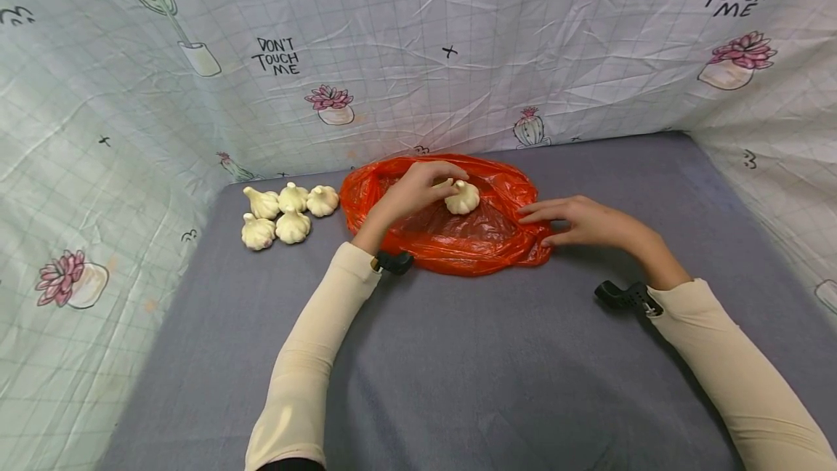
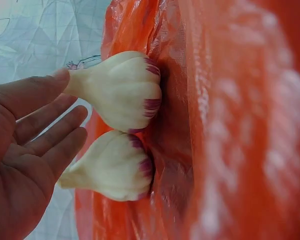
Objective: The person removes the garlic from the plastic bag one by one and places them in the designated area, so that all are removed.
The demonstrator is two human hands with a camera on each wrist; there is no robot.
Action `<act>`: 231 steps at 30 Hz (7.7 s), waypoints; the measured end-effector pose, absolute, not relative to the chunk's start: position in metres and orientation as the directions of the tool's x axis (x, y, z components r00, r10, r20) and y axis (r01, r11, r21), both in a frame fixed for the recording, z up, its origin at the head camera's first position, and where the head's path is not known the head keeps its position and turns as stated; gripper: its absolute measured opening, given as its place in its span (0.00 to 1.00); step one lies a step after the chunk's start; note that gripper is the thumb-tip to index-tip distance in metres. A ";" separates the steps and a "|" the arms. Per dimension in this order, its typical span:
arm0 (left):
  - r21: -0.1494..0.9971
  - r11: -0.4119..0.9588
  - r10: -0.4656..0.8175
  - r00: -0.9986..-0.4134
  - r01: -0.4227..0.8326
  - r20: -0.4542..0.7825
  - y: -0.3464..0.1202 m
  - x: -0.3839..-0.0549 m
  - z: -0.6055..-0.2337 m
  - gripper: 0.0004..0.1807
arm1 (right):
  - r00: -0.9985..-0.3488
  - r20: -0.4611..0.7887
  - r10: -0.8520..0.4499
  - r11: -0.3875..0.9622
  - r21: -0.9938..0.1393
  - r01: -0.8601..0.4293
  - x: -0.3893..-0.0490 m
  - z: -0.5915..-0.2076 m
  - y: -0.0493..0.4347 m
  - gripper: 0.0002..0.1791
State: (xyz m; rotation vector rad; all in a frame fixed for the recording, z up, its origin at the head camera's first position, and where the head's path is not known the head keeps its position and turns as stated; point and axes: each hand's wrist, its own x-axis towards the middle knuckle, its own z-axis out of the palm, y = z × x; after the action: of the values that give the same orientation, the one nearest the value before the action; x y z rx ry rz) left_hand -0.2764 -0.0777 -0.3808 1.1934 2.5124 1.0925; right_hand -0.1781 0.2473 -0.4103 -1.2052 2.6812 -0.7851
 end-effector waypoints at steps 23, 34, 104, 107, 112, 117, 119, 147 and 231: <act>0.646 0.532 0.750 -0.659 0.547 -0.060 -0.050 -0.296 -0.382 0.13 | -0.676 0.118 -0.728 0.549 -0.491 -0.677 -0.178 -0.410 0.249 0.26; 0.639 0.524 0.775 -0.627 0.564 -0.082 -0.041 -0.299 -0.384 0.11 | -0.665 0.126 -0.736 0.538 -0.487 -0.688 -0.178 -0.412 0.249 0.26; 0.670 0.393 0.752 -0.639 0.630 0.160 -0.104 -0.274 -0.387 0.14 | -0.655 0.147 -0.741 0.524 -0.483 -0.702 -0.179 -0.411 0.249 0.27; 0.659 0.399 0.749 -0.641 0.638 0.168 -0.109 -0.272 -0.385 0.13 | -0.653 0.155 -0.741 0.521 -0.482 -0.705 -0.179 -0.411 0.249 0.26; 0.655 0.410 0.740 -0.652 0.634 0.168 -0.118 -0.270 -0.383 0.13 | -0.656 0.156 -0.738 0.524 -0.480 -0.704 -0.177 -0.410 0.250 0.25; 0.653 0.406 0.738 -0.651 0.639 0.178 -0.128 -0.267 -0.381 0.15 | -0.663 0.133 -0.736 0.534 -0.488 -0.691 -0.178 -0.411 0.250 0.26; 0.655 0.409 0.735 -0.655 0.635 0.177 -0.131 -0.265 -0.380 0.15 | -0.666 0.123 -0.736 0.536 -0.495 -0.684 -0.178 -0.411 0.250 0.27; 0.630 0.479 0.665 -0.721 0.612 0.195 -0.184 -0.244 -0.372 0.14 | -0.675 0.099 -0.731 0.545 -0.511 -0.665 -0.181 -0.409 0.247 0.26; 0.588 0.673 0.458 -0.877 0.448 0.145 -0.295 -0.244 -0.382 0.15 | -0.623 0.331 -0.709 0.488 -0.408 -0.772 -0.173 -0.411 0.236 0.22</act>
State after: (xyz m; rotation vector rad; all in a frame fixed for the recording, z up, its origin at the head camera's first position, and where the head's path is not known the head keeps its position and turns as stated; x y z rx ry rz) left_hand -0.2442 -0.2954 -0.3817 0.7742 2.8598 0.9993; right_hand -0.1733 0.2360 -0.4107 -1.4050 2.8099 -0.8705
